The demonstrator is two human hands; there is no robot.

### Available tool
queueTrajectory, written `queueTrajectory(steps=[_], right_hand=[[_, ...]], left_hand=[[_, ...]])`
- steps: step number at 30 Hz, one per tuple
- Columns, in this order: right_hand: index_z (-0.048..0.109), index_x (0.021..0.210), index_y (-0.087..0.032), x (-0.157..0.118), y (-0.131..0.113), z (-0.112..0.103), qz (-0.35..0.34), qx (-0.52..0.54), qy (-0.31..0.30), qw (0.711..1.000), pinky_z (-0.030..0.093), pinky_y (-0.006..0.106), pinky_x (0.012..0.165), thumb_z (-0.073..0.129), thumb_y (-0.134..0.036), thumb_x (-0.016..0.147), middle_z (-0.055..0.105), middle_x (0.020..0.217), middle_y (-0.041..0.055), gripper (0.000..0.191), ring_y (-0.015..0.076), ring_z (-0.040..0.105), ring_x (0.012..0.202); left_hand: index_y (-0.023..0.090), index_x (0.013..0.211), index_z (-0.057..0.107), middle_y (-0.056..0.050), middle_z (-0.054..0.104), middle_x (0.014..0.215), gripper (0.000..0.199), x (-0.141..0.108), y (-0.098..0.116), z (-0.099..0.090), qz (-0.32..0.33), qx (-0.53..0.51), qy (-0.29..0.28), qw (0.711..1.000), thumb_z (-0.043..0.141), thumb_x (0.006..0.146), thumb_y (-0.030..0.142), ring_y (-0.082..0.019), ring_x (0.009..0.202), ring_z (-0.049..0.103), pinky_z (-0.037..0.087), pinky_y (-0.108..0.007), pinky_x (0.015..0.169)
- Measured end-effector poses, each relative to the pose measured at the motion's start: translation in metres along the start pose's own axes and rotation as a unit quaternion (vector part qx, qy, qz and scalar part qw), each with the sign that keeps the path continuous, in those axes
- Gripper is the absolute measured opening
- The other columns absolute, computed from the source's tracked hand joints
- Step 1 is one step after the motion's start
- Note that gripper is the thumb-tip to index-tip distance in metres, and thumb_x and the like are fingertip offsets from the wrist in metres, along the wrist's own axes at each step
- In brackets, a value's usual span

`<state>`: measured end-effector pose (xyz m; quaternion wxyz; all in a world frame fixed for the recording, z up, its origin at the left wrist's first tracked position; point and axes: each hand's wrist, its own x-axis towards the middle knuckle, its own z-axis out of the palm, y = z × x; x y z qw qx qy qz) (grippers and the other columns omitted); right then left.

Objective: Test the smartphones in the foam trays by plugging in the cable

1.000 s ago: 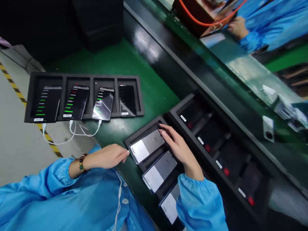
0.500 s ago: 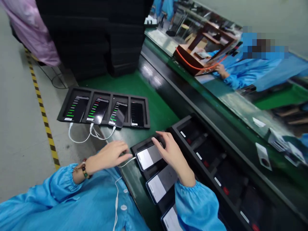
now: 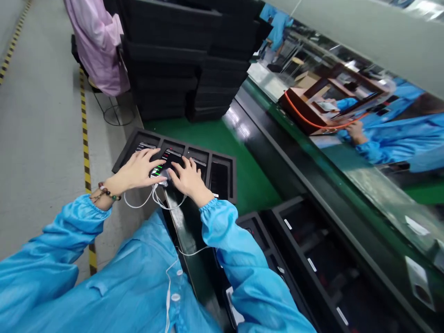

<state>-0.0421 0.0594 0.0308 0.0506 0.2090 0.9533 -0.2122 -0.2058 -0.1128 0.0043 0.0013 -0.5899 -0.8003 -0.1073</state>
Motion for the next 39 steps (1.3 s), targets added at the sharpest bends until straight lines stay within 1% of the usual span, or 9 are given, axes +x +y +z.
queueTrajectory(steps=[2,5,12,20,23,26,32,36,39], right_hand=[[0.058,0.166,-0.035,0.001,-0.003,-0.002,0.011,0.002,-0.021,1.0,0.034,0.087,0.127,0.048,-0.058,0.118,0.036,0.184,0.0122,0.054,0.0448,0.026,0.172],[0.058,0.166,-0.032,-0.008,-0.009,-0.003,0.01,0.007,-0.039,0.999,0.032,0.09,0.125,0.048,-0.061,0.117,0.034,0.185,0.0144,0.058,0.0474,0.024,0.172],[0.056,0.167,-0.025,-0.032,-0.022,0.01,-0.001,0.021,-0.035,0.999,0.031,0.093,0.123,0.048,-0.064,0.116,0.035,0.184,0.0193,0.065,0.0505,0.025,0.171],[0.06,0.163,-0.025,-0.04,-0.025,0.021,0.004,0.025,-0.002,1.0,0.033,0.088,0.126,0.05,-0.06,0.116,0.04,0.182,0.0186,0.06,0.0497,0.029,0.169],[0.06,0.163,-0.023,-0.043,-0.014,0.016,-0.004,0.02,0.04,0.999,0.029,0.073,0.136,0.049,-0.054,0.117,0.045,0.178,0.0184,0.057,0.0444,0.031,0.17],[0.058,0.165,-0.018,-0.044,0.005,0.01,0.026,0.016,0.076,0.997,0.025,0.061,0.14,0.046,-0.044,0.119,0.048,0.176,0.0179,0.054,0.0394,0.031,0.17],[0.056,0.165,-0.017,-0.043,0.032,0.009,0.036,0.021,0.057,0.998,0.028,0.061,0.137,0.044,-0.034,0.116,0.058,0.169,0.0145,0.053,0.0394,0.035,0.167],[0.055,0.165,-0.015,-0.032,0.031,0.003,0.01,0.035,0.071,0.997,0.029,0.059,0.137,0.042,-0.03,0.114,0.06,0.167,0.0136,0.055,0.0389,0.036,0.165],[0.052,0.166,-0.017,-0.016,0.025,0.0,-0.051,0.065,0.061,0.995,0.03,0.057,0.137,0.04,-0.026,0.111,0.058,0.17,0.0113,0.057,0.0364,0.035,0.166]], left_hand=[[0.022,0.156,0.07,-0.019,0.041,0.179,0.071,0.003,0.0,0.001,-0.005,0.005,-0.038,0.999,0.062,0.106,0.072,-0.044,0.161,0.04,0.047,-0.067,0.125],[0.027,0.16,0.067,-0.016,0.044,0.179,0.07,-0.005,0.006,0.005,-0.014,0.001,-0.056,0.998,0.062,0.106,0.071,-0.045,0.158,0.044,0.046,-0.066,0.125],[0.028,0.158,0.069,-0.017,0.056,0.17,0.064,-0.033,0.03,0.006,-0.004,-0.043,-0.01,0.999,0.072,0.1,0.055,-0.046,0.149,0.053,0.044,-0.064,0.125],[0.023,0.154,0.071,-0.02,0.056,0.169,0.064,-0.04,0.035,0.007,0.001,-0.045,-0.008,0.999,0.067,0.103,0.062,-0.047,0.145,0.057,0.046,-0.068,0.123],[0.023,0.152,0.072,-0.02,0.056,0.169,0.066,-0.041,0.031,0.006,0.006,-0.062,0.012,0.998,0.06,0.106,0.069,-0.046,0.147,0.057,0.041,-0.07,0.127],[0.025,0.155,0.067,-0.017,0.061,0.164,0.07,-0.041,0.025,0.001,-0.013,-0.086,0.055,0.995,0.055,0.107,0.073,-0.043,0.147,0.058,0.034,-0.068,0.134],[0.025,0.157,0.062,-0.016,0.065,0.159,0.065,-0.042,0.001,-0.011,-0.083,-0.076,0.095,0.989,0.055,0.108,0.067,-0.04,0.149,0.058,0.028,-0.066,0.138],[0.027,0.155,0.064,-0.014,0.067,0.158,0.052,-0.047,-0.021,-0.017,-0.136,-0.072,0.119,0.981,0.056,0.11,0.053,-0.039,0.148,0.06,0.029,-0.065,0.137],[0.027,0.151,0.066,-0.012,0.07,0.154,0.046,-0.048,-0.034,-0.019,-0.166,-0.073,0.138,0.974,0.051,0.111,0.044,-0.037,0.145,0.062,0.031,-0.064,0.137]])
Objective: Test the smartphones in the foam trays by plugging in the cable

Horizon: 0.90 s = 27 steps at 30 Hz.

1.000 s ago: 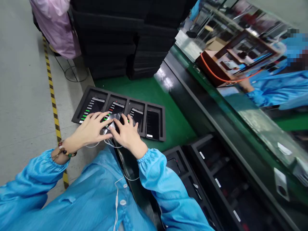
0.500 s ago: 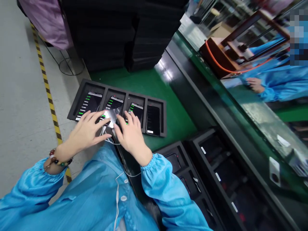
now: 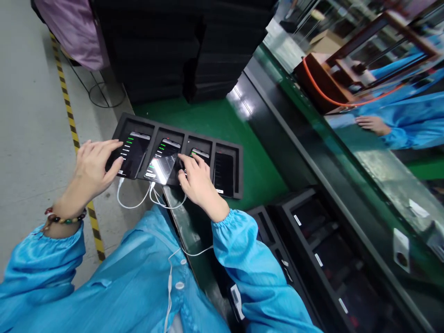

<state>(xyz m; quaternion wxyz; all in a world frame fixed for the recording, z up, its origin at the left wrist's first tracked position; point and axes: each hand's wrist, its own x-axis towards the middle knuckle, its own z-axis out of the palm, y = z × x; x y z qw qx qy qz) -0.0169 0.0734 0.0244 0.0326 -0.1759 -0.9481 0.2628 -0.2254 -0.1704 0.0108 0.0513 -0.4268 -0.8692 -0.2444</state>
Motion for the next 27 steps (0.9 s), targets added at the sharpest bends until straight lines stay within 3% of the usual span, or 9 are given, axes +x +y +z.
queueTrajectory(steps=[3,6,11,15,19,21,23,25,27], right_hand=[[0.052,0.167,-0.021,0.015,-0.004,0.006,-0.048,0.023,-0.023,0.998,0.031,0.057,0.136,0.041,-0.022,0.108,0.059,0.169,0.0098,0.06,0.0345,0.034,0.167],[0.054,0.166,-0.02,0.022,-0.006,0.013,-0.047,0.017,-0.035,0.998,0.028,0.059,0.137,0.042,-0.021,0.107,0.063,0.166,0.0108,0.06,0.0353,0.034,0.168],[0.052,0.166,-0.017,0.015,0.001,0.007,-0.04,0.024,-0.024,0.999,0.026,0.058,0.137,0.038,-0.025,0.109,0.059,0.17,0.0119,0.06,0.0339,0.033,0.169],[0.053,0.165,-0.017,0.006,0.017,-0.005,-0.012,0.024,0.004,1.0,0.027,0.06,0.136,0.037,-0.029,0.109,0.062,0.166,0.0132,0.06,0.034,0.033,0.169],[0.055,0.163,-0.02,-0.002,0.045,-0.022,0.024,0.026,0.047,0.998,0.03,0.062,0.134,0.037,-0.033,0.11,0.059,0.169,0.0123,0.058,0.0347,0.036,0.167],[0.058,0.159,-0.021,-0.01,0.057,-0.033,0.054,0.017,0.073,0.996,0.035,0.063,0.131,0.038,-0.036,0.111,0.063,0.164,0.0143,0.054,0.0368,0.044,0.161],[0.069,0.14,-0.021,-0.022,0.059,-0.04,0.093,0.004,0.075,0.993,0.045,0.06,0.121,0.039,-0.044,0.113,0.076,0.142,0.0184,0.047,0.039,0.062,0.142],[0.076,0.111,-0.023,-0.04,0.052,-0.038,0.126,0.028,0.032,0.991,0.055,0.052,0.105,0.038,-0.056,0.115,0.082,0.108,0.0169,0.05,0.0358,0.075,0.11],[0.072,0.09,-0.025,-0.06,0.036,-0.024,0.142,0.105,-0.043,0.983,0.058,0.042,0.09,0.038,-0.066,0.115,0.079,0.085,0.0116,0.059,0.0299,0.077,0.087]], left_hand=[[0.021,0.149,0.066,-0.013,0.074,0.147,0.046,0.004,-0.005,0.002,-0.021,0.009,-0.009,1.0,0.045,0.112,0.037,-0.034,0.141,0.065,0.03,-0.063,0.138],[0.017,0.148,0.067,-0.015,0.075,0.142,0.049,0.007,-0.008,0.006,-0.03,0.013,-0.024,0.999,0.041,0.111,0.035,-0.033,0.138,0.066,0.028,-0.061,0.139],[0.019,0.148,0.068,-0.014,0.076,0.142,0.051,0.011,-0.009,0.02,-0.015,0.001,-0.035,0.999,0.039,0.108,0.031,-0.033,0.138,0.064,0.024,-0.061,0.139],[0.021,0.143,0.071,-0.013,0.077,0.136,0.048,0.016,-0.002,0.029,-0.011,0.012,-0.036,0.999,0.043,0.106,0.031,-0.034,0.14,0.062,0.021,-0.061,0.14],[0.02,0.139,0.068,-0.012,0.074,0.144,0.042,0.01,0.0,0.018,-0.022,-0.006,-0.006,1.0,0.043,0.109,0.036,-0.032,0.14,0.062,0.026,-0.06,0.138],[0.02,0.126,0.07,-0.012,0.075,0.138,0.037,0.001,-0.004,0.006,-0.066,-0.02,0.025,0.997,0.043,0.11,0.04,-0.031,0.134,0.064,0.039,-0.057,0.131],[0.021,0.107,0.071,-0.01,0.078,0.116,0.036,-0.012,-0.008,-0.004,-0.157,-0.04,0.029,0.986,0.045,0.11,0.046,-0.03,0.119,0.068,0.052,-0.05,0.116],[0.021,0.092,0.07,-0.007,0.076,0.094,0.044,-0.025,-0.011,-0.009,-0.271,-0.109,-0.005,0.956,0.052,0.107,0.058,-0.027,0.099,0.07,0.058,-0.044,0.101],[0.02,0.083,0.069,-0.007,0.075,0.083,0.061,-0.034,-0.009,-0.006,-0.351,-0.232,-0.083,0.903,0.065,0.094,0.08,-0.026,0.085,0.07,0.061,-0.041,0.09]])
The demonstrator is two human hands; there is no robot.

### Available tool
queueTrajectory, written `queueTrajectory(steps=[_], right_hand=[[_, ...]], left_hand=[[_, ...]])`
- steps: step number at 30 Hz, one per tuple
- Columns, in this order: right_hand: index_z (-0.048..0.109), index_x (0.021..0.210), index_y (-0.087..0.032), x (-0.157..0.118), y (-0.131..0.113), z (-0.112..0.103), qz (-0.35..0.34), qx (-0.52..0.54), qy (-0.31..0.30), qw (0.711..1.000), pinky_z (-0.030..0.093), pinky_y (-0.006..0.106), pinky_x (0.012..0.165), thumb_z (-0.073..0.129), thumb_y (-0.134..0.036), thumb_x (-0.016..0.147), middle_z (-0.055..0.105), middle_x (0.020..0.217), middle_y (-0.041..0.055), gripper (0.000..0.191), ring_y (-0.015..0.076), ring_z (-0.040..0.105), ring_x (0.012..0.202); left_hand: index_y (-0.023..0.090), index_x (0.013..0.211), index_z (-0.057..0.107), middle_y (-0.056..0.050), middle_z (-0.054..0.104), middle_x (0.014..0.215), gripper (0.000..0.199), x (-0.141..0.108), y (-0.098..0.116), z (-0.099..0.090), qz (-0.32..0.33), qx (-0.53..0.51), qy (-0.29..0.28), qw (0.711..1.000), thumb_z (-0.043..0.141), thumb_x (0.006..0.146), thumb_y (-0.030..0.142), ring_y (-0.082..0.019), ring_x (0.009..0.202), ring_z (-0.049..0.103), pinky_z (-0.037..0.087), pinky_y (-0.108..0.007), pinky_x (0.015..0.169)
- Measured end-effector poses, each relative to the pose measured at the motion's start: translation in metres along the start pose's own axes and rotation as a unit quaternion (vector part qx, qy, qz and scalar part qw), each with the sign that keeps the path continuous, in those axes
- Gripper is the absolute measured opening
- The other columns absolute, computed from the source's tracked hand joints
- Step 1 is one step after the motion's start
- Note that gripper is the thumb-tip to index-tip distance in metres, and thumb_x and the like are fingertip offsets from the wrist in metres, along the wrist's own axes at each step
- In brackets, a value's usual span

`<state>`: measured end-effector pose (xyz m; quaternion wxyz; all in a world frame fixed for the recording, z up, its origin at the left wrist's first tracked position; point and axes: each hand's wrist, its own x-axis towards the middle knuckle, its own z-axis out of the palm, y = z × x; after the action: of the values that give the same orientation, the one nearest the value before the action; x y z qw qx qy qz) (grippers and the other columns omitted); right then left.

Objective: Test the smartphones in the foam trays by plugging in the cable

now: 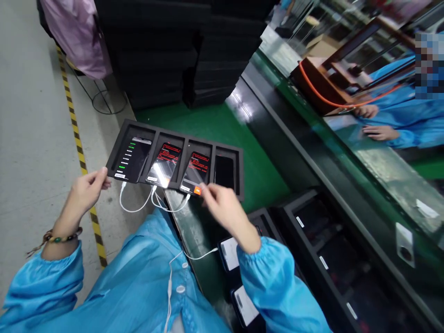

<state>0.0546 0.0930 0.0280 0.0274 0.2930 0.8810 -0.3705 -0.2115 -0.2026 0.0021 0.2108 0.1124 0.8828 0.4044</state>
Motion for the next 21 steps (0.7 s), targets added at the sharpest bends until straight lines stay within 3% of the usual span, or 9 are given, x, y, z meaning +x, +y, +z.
queueTrajectory(steps=[3,5,6,8,10,11,14,17,21], right_hand=[[0.068,0.087,-0.025,-0.022,-0.007,0.039,0.022,0.116,-0.092,0.989,0.06,0.037,0.083,0.045,-0.067,0.114,0.079,0.085,0.0075,0.055,0.0252,0.077,0.082],[0.068,0.093,-0.024,-0.027,-0.007,0.06,0.063,0.176,-0.106,0.977,0.061,0.037,0.084,0.052,-0.062,0.113,0.08,0.09,0.0067,0.046,0.0245,0.079,0.086],[0.068,0.096,-0.023,-0.026,-0.006,0.066,0.084,0.197,-0.105,0.971,0.062,0.038,0.084,0.054,-0.06,0.112,0.08,0.09,0.0064,0.042,0.0243,0.079,0.087],[0.069,0.101,-0.022,-0.022,0.0,0.071,0.105,0.23,-0.1,0.962,0.062,0.039,0.085,0.059,-0.059,0.11,0.079,0.089,0.0056,0.039,0.0235,0.079,0.086],[0.071,0.103,-0.022,-0.018,0.006,0.071,0.119,0.292,-0.097,0.944,0.063,0.039,0.088,0.067,-0.063,0.104,0.078,0.09,0.0052,0.042,0.0226,0.078,0.087],[0.071,0.103,-0.021,-0.016,0.009,0.07,0.127,0.331,-0.098,0.93,0.063,0.038,0.09,0.071,-0.066,0.1,0.078,0.092,0.0053,0.045,0.022,0.079,0.089],[0.073,0.104,-0.02,-0.011,0.012,0.072,0.166,0.447,-0.103,0.873,0.064,0.036,0.094,0.083,-0.074,0.087,0.079,0.099,0.0065,0.057,0.0204,0.079,0.093],[0.078,0.104,-0.02,-0.008,0.01,0.076,0.186,0.518,-0.097,0.829,0.063,0.034,0.096,0.092,-0.073,0.078,0.081,0.102,0.0079,0.06,0.0196,0.078,0.096],[0.084,0.102,-0.02,-0.007,0.003,0.082,0.204,0.568,-0.082,0.793,0.06,0.033,0.1,0.096,-0.06,0.078,0.084,0.104,0.0085,0.048,0.0201,0.077,0.103]], left_hand=[[0.021,0.075,0.065,-0.011,0.078,0.082,0.081,-0.009,-0.001,0.012,-0.063,-0.125,-0.175,0.975,0.078,0.068,0.1,-0.029,0.084,0.074,0.063,-0.045,0.089],[0.021,0.079,0.067,-0.013,0.08,0.085,0.081,-0.014,0.002,0.016,-0.067,-0.136,-0.221,0.963,0.078,0.067,0.1,-0.032,0.089,0.076,0.064,-0.05,0.092],[0.02,0.083,0.069,-0.014,0.079,0.086,0.077,-0.016,0.004,0.015,-0.059,-0.109,-0.196,0.973,0.075,0.074,0.097,-0.033,0.089,0.076,0.064,-0.052,0.092],[0.019,0.092,0.072,-0.015,0.077,0.092,0.066,-0.016,0.007,0.009,-0.001,0.013,-0.054,0.998,0.067,0.089,0.084,-0.035,0.095,0.074,0.062,-0.057,0.098],[0.017,0.106,0.075,-0.018,0.076,0.108,0.055,-0.011,0.01,0.002,0.127,0.145,0.099,0.976,0.06,0.1,0.069,-0.039,0.115,0.071,0.055,-0.062,0.112],[0.016,0.115,0.076,-0.02,0.074,0.122,0.053,-0.005,0.01,0.001,0.197,0.189,0.135,0.952,0.058,0.103,0.065,-0.041,0.127,0.067,0.049,-0.063,0.12],[0.018,0.143,0.074,-0.023,0.059,0.159,0.063,0.017,0.011,0.01,0.316,0.241,0.105,0.912,0.054,0.106,0.065,-0.045,0.152,0.05,0.039,-0.064,0.131],[0.017,0.152,0.071,-0.022,0.047,0.172,0.07,0.037,0.014,0.03,0.316,0.265,0.077,0.908,0.049,0.106,0.066,-0.047,0.157,0.043,0.036,-0.064,0.132],[0.017,0.151,0.071,-0.022,0.047,0.172,0.069,0.039,0.019,0.04,0.303,0.253,0.079,0.916,0.046,0.107,0.063,-0.046,0.158,0.042,0.033,-0.064,0.134]])
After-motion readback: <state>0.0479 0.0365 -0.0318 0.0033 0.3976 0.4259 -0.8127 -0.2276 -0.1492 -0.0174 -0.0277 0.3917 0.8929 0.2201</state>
